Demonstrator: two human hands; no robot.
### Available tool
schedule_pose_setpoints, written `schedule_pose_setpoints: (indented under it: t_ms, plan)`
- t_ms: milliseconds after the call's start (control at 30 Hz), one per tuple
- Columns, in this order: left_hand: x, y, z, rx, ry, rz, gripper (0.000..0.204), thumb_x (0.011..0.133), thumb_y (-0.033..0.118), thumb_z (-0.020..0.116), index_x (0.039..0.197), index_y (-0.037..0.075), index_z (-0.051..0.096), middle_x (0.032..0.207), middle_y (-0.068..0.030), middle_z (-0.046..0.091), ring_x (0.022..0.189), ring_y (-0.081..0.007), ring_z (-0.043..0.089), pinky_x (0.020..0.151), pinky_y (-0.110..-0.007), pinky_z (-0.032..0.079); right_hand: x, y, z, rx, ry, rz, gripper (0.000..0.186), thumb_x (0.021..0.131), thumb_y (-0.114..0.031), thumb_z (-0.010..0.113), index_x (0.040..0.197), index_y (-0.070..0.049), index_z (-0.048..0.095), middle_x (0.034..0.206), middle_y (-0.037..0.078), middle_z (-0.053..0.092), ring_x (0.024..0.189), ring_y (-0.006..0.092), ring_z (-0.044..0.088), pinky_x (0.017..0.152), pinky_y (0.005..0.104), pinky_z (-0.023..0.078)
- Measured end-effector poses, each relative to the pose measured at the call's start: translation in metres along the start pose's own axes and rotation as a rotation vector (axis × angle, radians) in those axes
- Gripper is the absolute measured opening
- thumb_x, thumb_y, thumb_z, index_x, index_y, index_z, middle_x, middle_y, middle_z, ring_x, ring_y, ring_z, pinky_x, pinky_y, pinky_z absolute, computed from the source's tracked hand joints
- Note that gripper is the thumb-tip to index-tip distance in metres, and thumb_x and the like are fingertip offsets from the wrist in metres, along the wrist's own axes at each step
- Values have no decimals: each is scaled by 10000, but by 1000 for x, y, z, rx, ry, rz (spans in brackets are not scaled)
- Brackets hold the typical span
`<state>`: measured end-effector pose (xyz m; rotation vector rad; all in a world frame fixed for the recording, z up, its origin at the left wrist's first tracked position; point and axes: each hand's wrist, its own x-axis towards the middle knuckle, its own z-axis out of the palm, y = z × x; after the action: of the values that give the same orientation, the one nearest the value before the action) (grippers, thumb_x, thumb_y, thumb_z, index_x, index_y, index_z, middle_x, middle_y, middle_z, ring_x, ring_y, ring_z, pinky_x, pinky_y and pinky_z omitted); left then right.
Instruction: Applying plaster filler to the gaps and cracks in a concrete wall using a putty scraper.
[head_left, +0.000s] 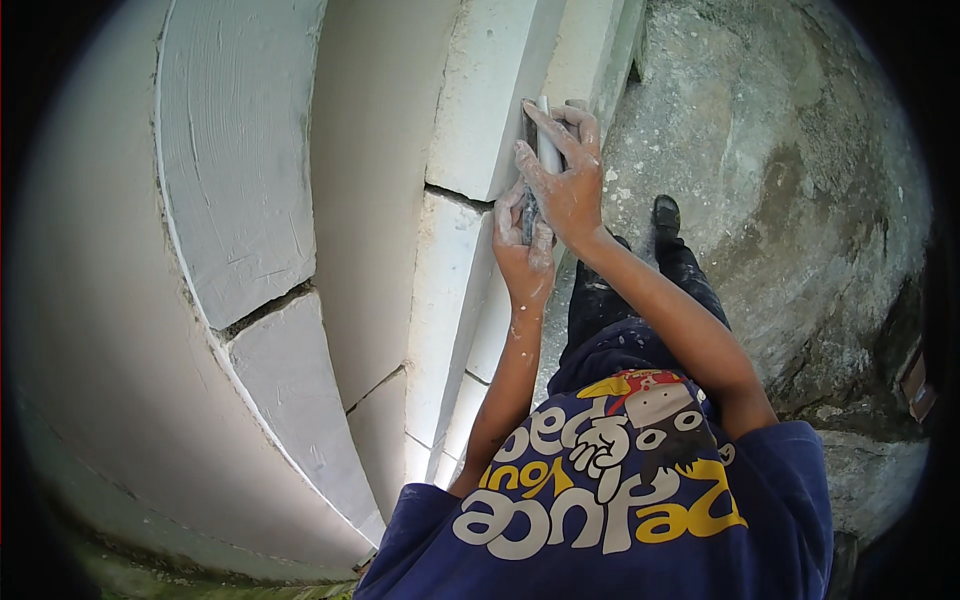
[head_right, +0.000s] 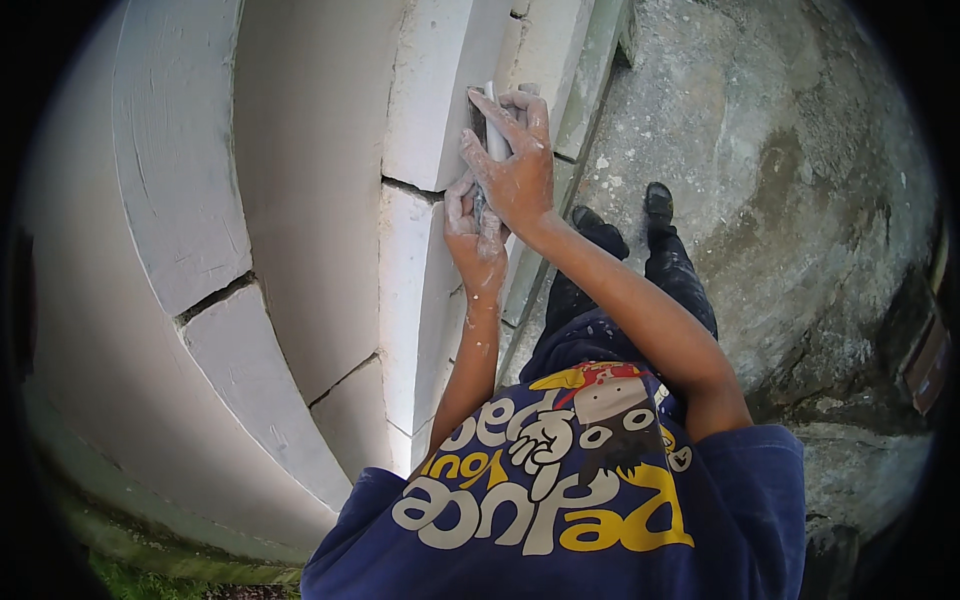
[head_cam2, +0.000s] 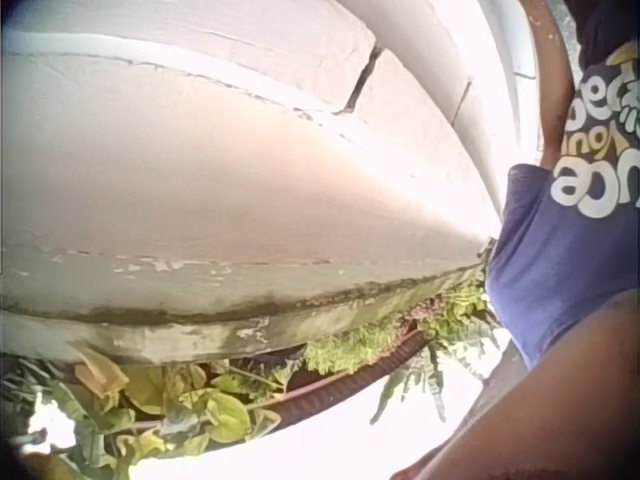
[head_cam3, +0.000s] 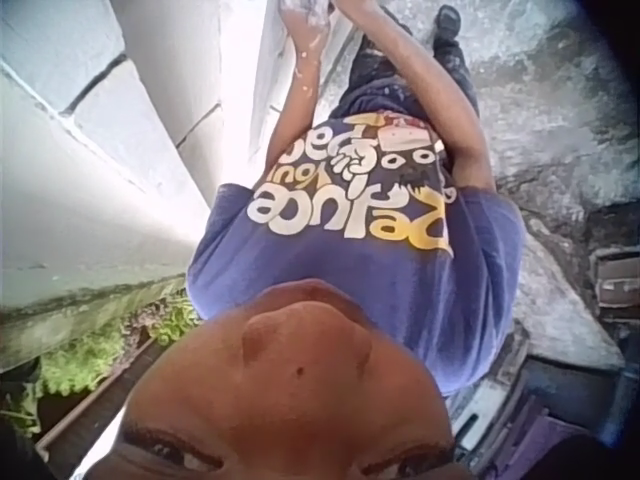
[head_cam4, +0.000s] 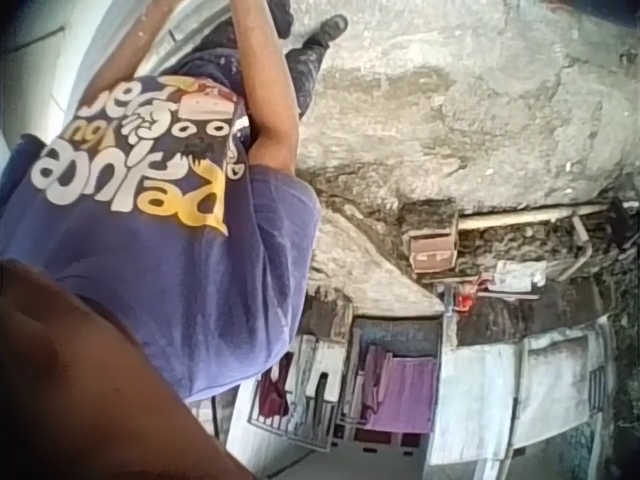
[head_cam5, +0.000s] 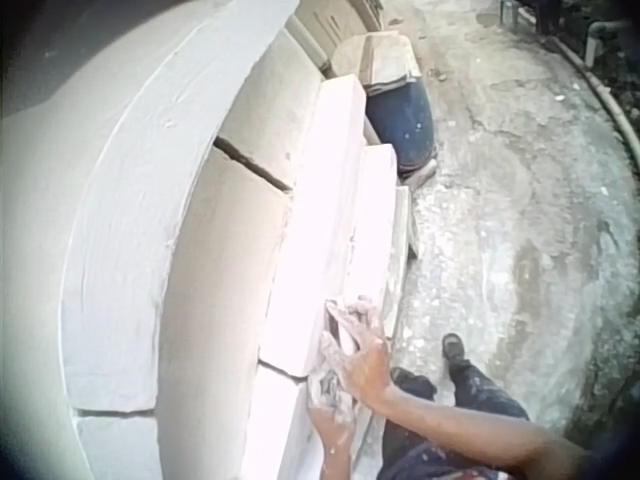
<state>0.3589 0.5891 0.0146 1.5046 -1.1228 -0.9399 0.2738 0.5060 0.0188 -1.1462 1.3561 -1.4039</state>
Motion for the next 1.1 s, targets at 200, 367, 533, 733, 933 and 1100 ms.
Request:
schedule_pose_setpoints:
  t_ms: [200, 367, 533, 733, 933, 1100]
  plan:
    - [4, 10, 6, -15, 19, -17, 626, 945, 306, 712, 1358, -81, 444, 1322, -177, 554, 1224, -230, 547, 1019, -329, 449, 6, -1, 1, -18, 12, -40, 473, 845, -166, 768, 1311, -163, 690, 1208, 142, 512, 1145, 302, 562, 997, 387, 469]
    - [1, 1, 4, 1, 5, 24, 591, 958, 283, 713, 1368, -40, 435, 1302, -146, 564, 1161, -190, 565, 931, -283, 509, 3, -4, -2, -18, -10, -38, 469, 839, -166, 768, 1302, -161, 694, 1205, 145, 522, 1141, 310, 571, 983, 392, 480]
    - [1, 5, 6, -2, 8, -6, 549, 982, 269, 685, 1360, -39, 433, 1280, -141, 573, 1156, -181, 567, 899, -276, 525, 6, -3, -2, -40, 14, -77, 473, 833, -159, 765, 1300, -157, 695, 1220, 146, 524, 1125, 321, 584, 970, 405, 489]
    - [2, 2, 4, 13, 15, 2, 503, 990, 229, 666, 1357, -26, 433, 1288, -148, 576, 1150, -185, 581, 896, -272, 536, 7, -6, -2, -31, -5, -68, 465, 839, -161, 758, 1299, -167, 696, 1231, 146, 522, 1139, 321, 579, 972, 411, 489]
    - [-4, 8, 9, -39, 31, -35, 545, 967, 239, 650, 1349, -89, 441, 1298, -182, 539, 1273, -262, 514, 1114, -385, 370, 1, -4, -4, -67, -39, -60, 456, 848, -169, 752, 1300, -176, 698, 1246, 146, 516, 1176, 316, 562, 993, 404, 476]
    - [5, 8, 7, -13, 26, -47, 543, 971, 249, 646, 1344, -94, 448, 1311, -190, 530, 1280, -266, 511, 1116, -393, 371, 7, -3, -3, -22, -5, -44, 468, 843, -179, 758, 1307, -180, 695, 1249, 147, 518, 1172, 315, 565, 1000, 400, 472]
